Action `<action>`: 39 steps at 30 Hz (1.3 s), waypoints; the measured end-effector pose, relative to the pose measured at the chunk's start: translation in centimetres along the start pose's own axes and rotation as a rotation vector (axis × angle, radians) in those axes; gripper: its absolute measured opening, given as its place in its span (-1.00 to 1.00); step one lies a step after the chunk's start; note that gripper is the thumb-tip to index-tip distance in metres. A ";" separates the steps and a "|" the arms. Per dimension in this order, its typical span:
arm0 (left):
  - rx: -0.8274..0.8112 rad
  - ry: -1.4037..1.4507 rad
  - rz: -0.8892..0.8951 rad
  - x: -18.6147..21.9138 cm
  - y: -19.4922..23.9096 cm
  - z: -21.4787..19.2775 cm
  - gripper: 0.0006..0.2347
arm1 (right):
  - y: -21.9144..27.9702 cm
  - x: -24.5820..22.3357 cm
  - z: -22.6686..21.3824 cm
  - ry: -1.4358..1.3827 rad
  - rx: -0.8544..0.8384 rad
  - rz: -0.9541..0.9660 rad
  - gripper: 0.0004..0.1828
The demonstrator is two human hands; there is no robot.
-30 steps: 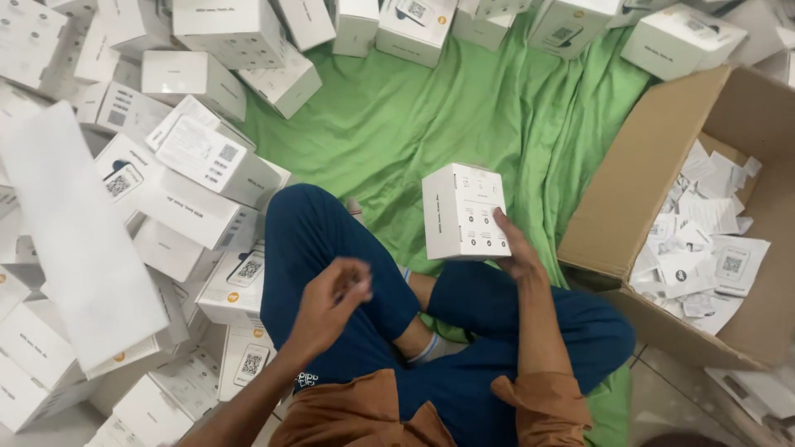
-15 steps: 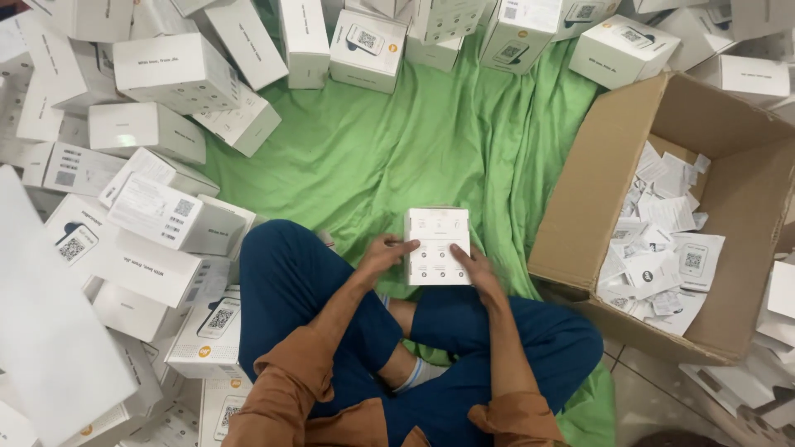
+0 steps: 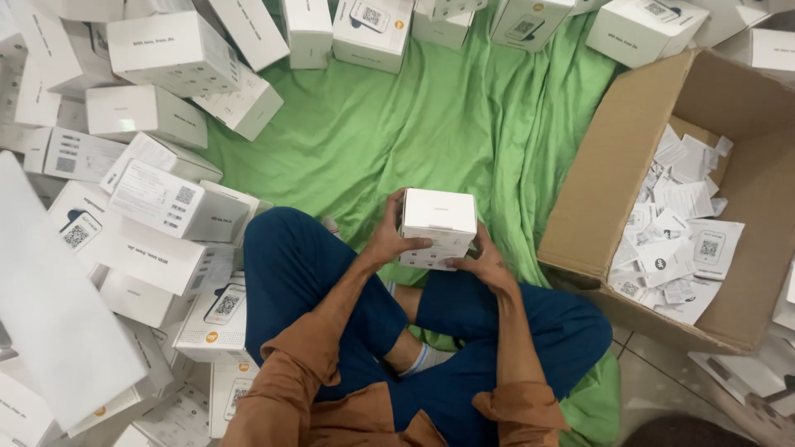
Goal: The person sits on the floor surrounded by white product boxes and a large cardboard box filled with small white packets. They repeatedly pick up a white box, open it, take a packet from the large box, place it inside, close the box, and set it aside.
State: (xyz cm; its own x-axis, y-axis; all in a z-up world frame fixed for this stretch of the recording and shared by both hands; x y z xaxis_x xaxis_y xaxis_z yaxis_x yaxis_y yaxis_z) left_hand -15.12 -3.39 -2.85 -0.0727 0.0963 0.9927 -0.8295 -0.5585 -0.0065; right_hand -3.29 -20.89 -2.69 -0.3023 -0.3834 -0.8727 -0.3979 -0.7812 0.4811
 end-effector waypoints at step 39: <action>-0.197 -1.516 0.757 13.0 3.0 9.7 -0.46 | -2.7 2.6 -0.1 -0.388 0.053 -0.112 -0.07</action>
State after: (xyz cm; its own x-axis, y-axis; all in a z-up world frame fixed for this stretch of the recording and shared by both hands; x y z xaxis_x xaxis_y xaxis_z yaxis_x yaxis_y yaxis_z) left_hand -13.19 -11.82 11.21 0.0028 -0.9997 -0.0233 -0.9193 0.0066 -0.3934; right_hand -2.92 -19.87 -6.28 -0.5552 -0.0750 -0.8283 -0.4881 -0.7770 0.3975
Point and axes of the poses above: each hand's wrist, its own y-axis away from the middle knuckle, its own z-axis out of the palm, x = y × z, the point moved 9 cm from there along -y, towards the middle knuckle, and after that the axes turned 6 degrees about z, right-handed, at the moved point
